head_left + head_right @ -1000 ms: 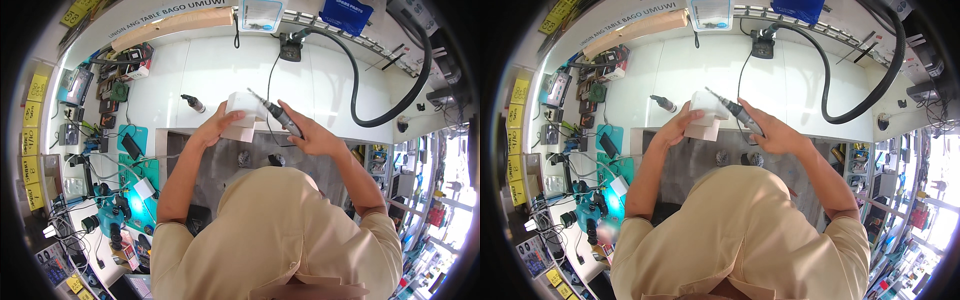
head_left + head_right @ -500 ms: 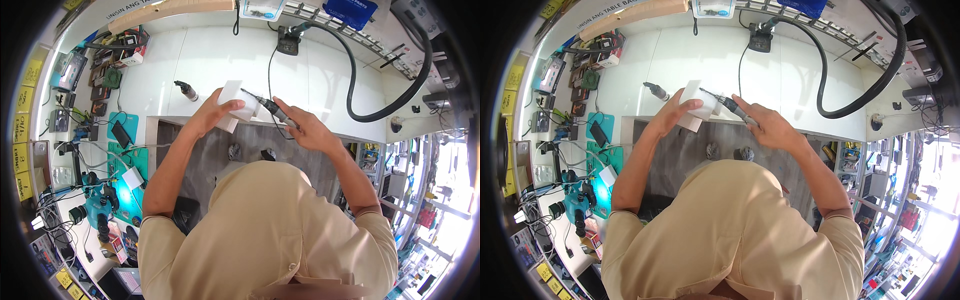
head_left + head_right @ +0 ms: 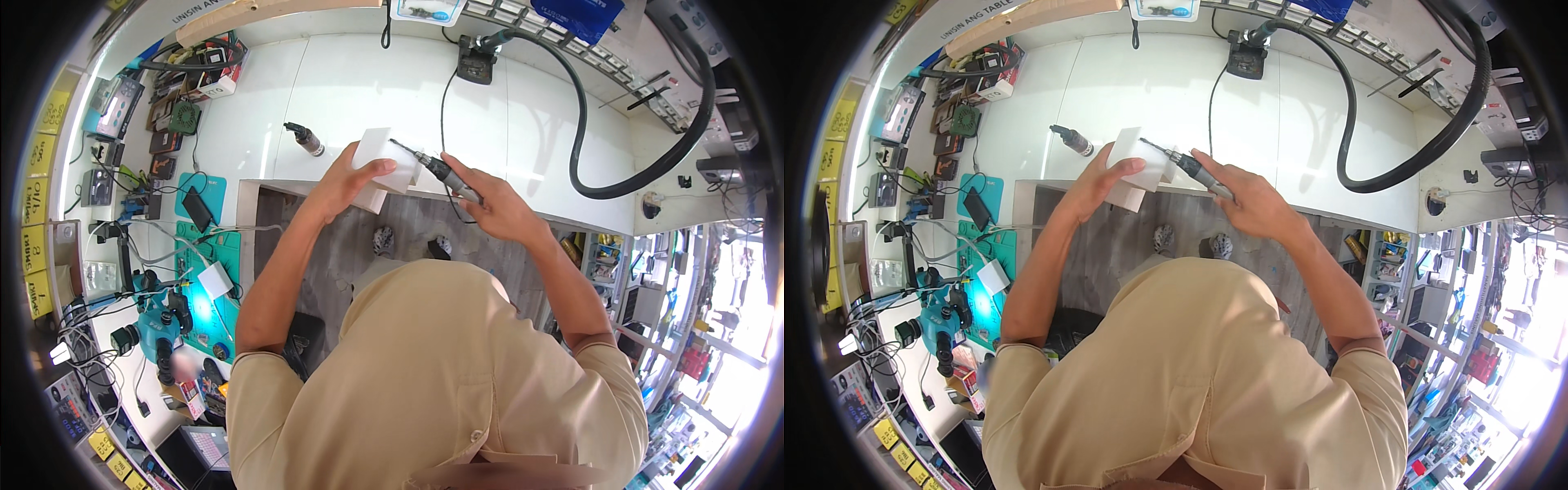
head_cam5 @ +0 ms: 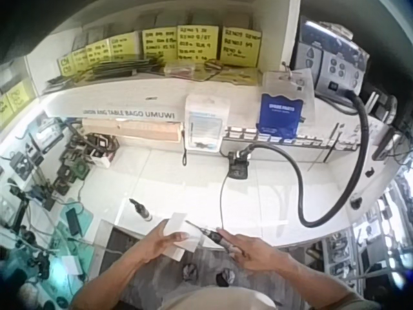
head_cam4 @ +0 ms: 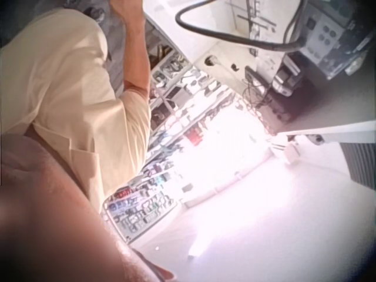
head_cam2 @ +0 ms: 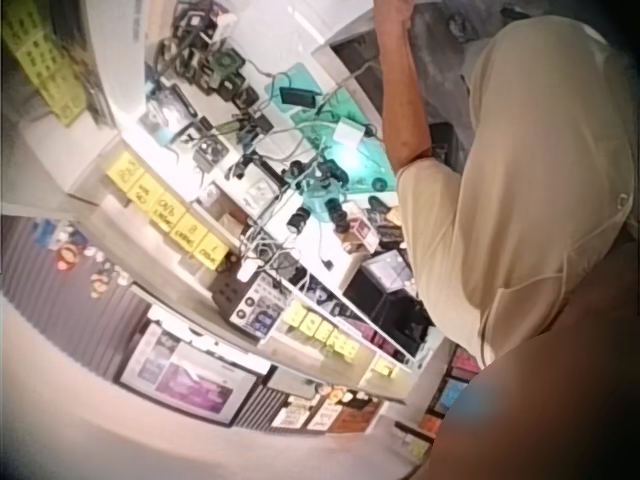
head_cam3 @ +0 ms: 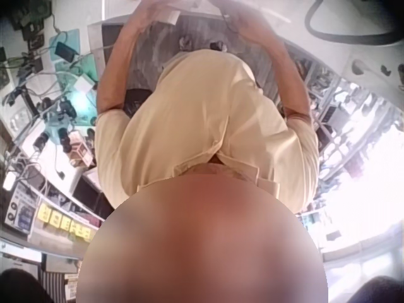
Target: The person drills holes into a white plastic box using a handheld rotary tool, then brushes away debris from the box. The person places the box on a counter and retrieves a brush to clean the drilled area.
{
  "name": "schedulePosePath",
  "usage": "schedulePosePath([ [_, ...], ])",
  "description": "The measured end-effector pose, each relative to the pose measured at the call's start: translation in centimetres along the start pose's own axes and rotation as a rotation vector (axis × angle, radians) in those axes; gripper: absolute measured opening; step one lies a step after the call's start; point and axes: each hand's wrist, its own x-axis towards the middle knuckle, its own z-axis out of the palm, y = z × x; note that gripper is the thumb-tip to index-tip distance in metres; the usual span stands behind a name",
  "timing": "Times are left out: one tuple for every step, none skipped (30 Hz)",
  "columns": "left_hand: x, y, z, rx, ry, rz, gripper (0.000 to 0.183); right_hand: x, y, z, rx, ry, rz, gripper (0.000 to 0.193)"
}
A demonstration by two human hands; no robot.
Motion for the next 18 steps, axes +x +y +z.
schedulePosePath([
  [-0.2,0.0,0.1,0.002,0.002,0.005,0.113,0.2,0.1,0.0,-0.008,0.035,0.003,0.086],
  [-0.4,-0.1,0.2,0.006,0.014,0.001,0.112,0.2,0.1,0.0,-0.007,0.078,-0.013,0.086],
  [-0.4,-0.2,0.2,0.018,0.023,-0.002,0.112,0.2,0.1,0.0,-0.004,0.11,-0.017,0.086],
  [-0.4,-0.2,0.2,0.004,0.027,0.016,0.111,0.1,0.1,0.0,-0.016,0.116,-0.025,0.086],
  [-0.2,-0.3,0.1,-0.003,0.028,0.034,0.11,0.0,0.1,-0.1,-0.026,0.109,-0.02,0.085],
  [-0.1,-0.4,0.1,-0.013,0.038,0.048,0.11,-0.2,0.0,-0.1,-0.037,0.102,0.004,0.085],
  [0.1,-0.5,0.0,-0.017,0.038,0.045,0.11,-0.4,-0.1,-0.2,-0.05,0.073,-0.03,0.085],
  [0.3,-0.6,-0.1,-0.022,0.043,0.04,0.11,-0.5,-0.2,-0.2,-0.064,0.048,-0.041,0.085],
  [0.4,-0.6,-0.1,-0.021,0.056,0.022,0.11,-0.6,-0.3,-0.3,-0.072,0.012,-0.039,0.085],
  [0.6,-0.7,-0.1,-0.022,0.048,0.036,0.11,-0.5,-0.4,-0.3,-0.091,0.027,-0.051,0.085],
  [0.7,-0.7,-0.1,-0.019,0.048,0.035,0.11,-0.4,-0.4,-0.3,-0.103,0.03,-0.047,0.085],
  [0.7,-0.8,-0.1,-0.018,0.053,0.037,0.111,-0.2,-0.5,-0.4,-0.11,0.04,-0.068,0.085],
  [0.7,-0.8,-0.1,-0.018,0.059,0.039,0.111,0.0,-0.5,-0.4,-0.111,0.056,-0.048,0.084],
  [0.7,-0.8,0.0,-0.017,0.062,0.037,0.111,0.2,-0.5,-0.3,-0.1,0.081,-0.044,0.084],
  [0.7,-0.7,0.0,-0.017,0.066,0.037,0.111,0.4,-0.4,-0.3,-0.079,0.111,-0.057,0.084],
  [0.7,-0.7,0.0,-0.018,0.054,0.038,0.11,0.5,-0.4,-0.3,-0.093,0.097,-0.049,0.084],
  [0.7,-0.7,0.1,-0.019,0.043,0.038,0.109,0.6,-0.3,-0.2,-0.095,0.089,-0.059,0.084],
  [0.7,-0.7,0.1,-0.016,0.039,0.032,0.108,0.6,-0.3,-0.2,-0.101,0.066,-0.036,0.084],
])
